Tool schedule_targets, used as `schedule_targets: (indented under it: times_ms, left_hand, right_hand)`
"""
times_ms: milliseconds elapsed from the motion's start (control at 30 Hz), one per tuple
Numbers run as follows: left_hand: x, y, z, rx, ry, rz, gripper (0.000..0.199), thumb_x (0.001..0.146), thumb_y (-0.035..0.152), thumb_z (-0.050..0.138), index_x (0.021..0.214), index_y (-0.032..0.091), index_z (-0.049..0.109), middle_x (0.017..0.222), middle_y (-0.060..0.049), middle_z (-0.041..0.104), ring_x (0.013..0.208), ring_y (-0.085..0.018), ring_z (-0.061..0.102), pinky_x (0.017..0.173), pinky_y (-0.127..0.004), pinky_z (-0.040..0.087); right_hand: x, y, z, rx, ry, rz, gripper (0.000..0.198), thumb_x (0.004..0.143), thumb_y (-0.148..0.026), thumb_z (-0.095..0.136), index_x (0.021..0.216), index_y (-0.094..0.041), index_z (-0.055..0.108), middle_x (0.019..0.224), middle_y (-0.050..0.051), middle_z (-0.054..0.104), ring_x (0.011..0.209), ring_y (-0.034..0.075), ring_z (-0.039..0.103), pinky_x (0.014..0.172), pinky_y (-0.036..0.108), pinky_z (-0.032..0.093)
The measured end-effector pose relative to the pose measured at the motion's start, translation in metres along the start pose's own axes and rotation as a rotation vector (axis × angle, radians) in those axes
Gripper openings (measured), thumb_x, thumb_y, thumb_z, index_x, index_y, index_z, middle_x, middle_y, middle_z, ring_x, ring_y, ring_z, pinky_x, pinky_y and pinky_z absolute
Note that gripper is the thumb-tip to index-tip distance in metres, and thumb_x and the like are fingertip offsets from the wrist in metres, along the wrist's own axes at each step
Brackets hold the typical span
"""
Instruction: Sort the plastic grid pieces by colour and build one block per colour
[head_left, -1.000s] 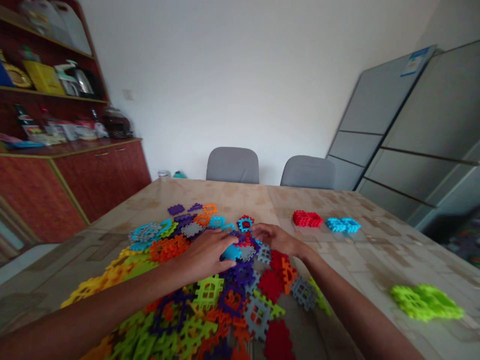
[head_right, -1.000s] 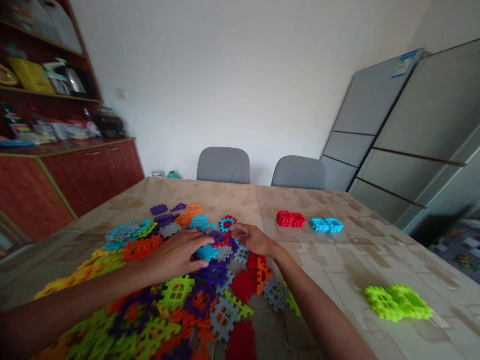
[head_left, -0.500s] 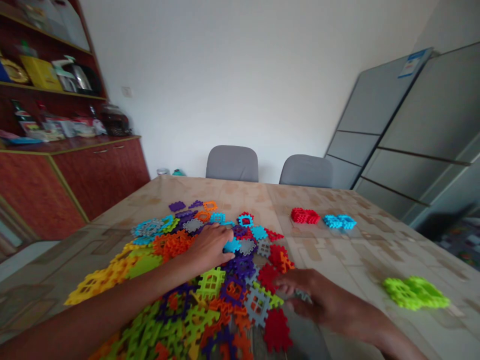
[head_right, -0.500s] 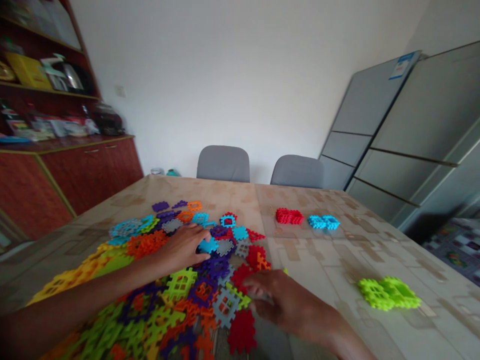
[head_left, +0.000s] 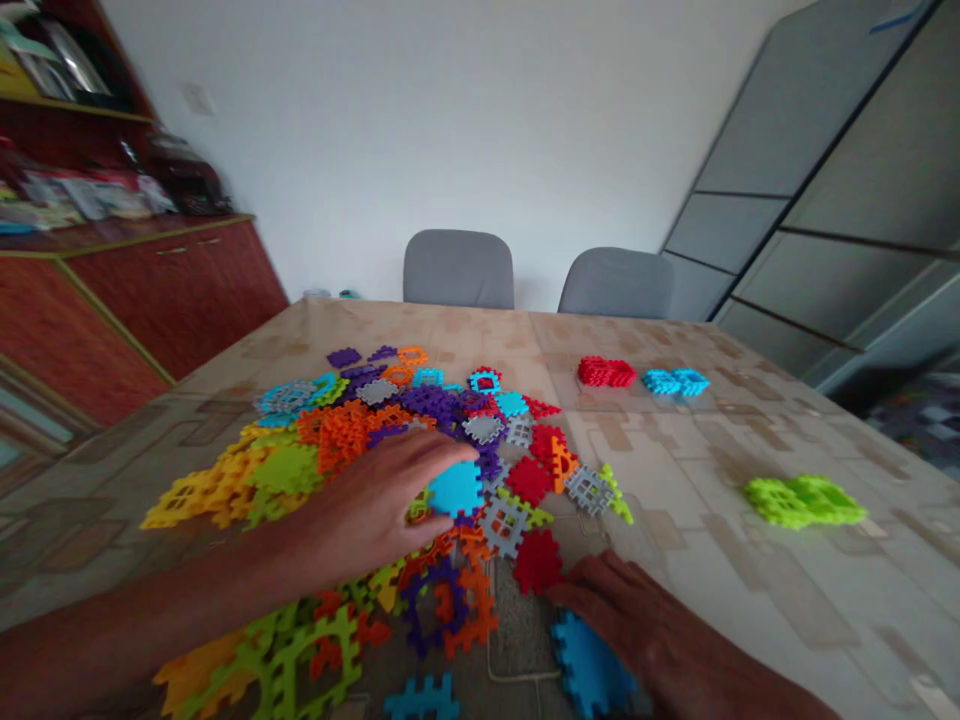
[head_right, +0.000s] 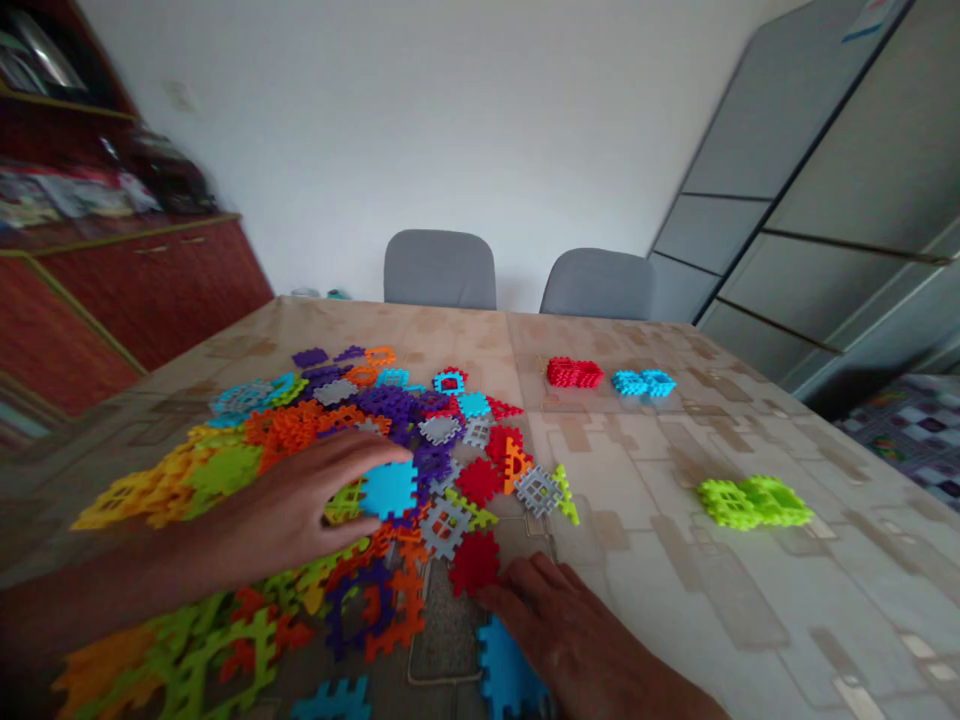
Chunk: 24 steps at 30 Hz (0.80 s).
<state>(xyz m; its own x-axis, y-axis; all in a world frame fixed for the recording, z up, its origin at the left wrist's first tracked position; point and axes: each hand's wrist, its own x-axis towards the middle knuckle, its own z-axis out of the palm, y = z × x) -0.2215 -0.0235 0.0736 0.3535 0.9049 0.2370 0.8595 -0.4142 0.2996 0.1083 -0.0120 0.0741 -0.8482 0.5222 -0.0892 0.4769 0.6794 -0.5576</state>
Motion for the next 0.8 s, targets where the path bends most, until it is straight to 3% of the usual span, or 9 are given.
schedule_targets:
  times_ms: [133,267,433,633,800]
  left_hand:
    - [-0.054,0.02,0.003,-0.04,-0.037,0.022,0.071,0.08,0.027,0.074,0.145,0.042,0.05,0.139,0.001,0.065,0.119,-0.027,0.065,0.103,-0.034,0.052]
    - [-0.074,0.024,0.009,-0.046,-0.015,0.007,0.075,0.082,0.029,0.073,0.149,0.045,0.044,0.14,0.003,0.065,0.118,-0.027,0.067,0.101,-0.032,0.053]
    - [-0.053,0.051,0.016,-0.146,-0.116,0.03,0.089,0.074,0.027,0.084,0.148,0.047,0.039,0.142,0.002,0.063,0.121,-0.028,0.064,0.103,-0.033,0.053]
    - [-0.005,0.097,0.043,-0.19,-0.25,0.118,0.086,0.072,0.041,0.092,0.144,0.039,0.044,0.13,-0.005,0.068,0.115,-0.031,0.064,0.099,-0.042,0.051]
    - [0.019,0.107,0.074,-0.22,-0.269,0.186,0.091,0.069,0.051,0.091,0.145,0.031,0.046,0.126,-0.01,0.068,0.112,-0.035,0.063,0.102,-0.05,0.048]
  right_hand:
    - [0.003,0.011,0.007,-0.028,-0.065,0.053,0.076,0.07,-0.025,0.086,0.142,-0.027,0.061,0.136,0.013,0.066,0.126,0.038,0.058,0.111,0.052,0.045]
    - [0.008,0.008,0.0,-0.017,-0.118,0.11,0.074,0.069,-0.023,0.086,0.139,-0.022,0.063,0.141,0.016,0.062,0.131,0.038,0.055,0.113,0.053,0.043]
    - [0.004,0.012,-0.007,0.009,-0.08,0.137,0.085,0.067,-0.035,0.09,0.144,-0.024,0.057,0.144,0.016,0.059,0.135,0.04,0.051,0.113,0.054,0.041]
    - [-0.002,0.045,-0.009,0.086,0.25,0.091,0.014,0.093,-0.029,0.063,0.104,-0.022,0.067,0.104,0.01,0.072,0.095,0.024,0.068,0.083,0.036,0.056]
    - [-0.001,0.054,-0.013,0.078,0.303,0.113,0.009,0.095,-0.024,0.056,0.094,-0.022,0.065,0.091,0.007,0.072,0.081,0.021,0.069,0.073,0.032,0.055]
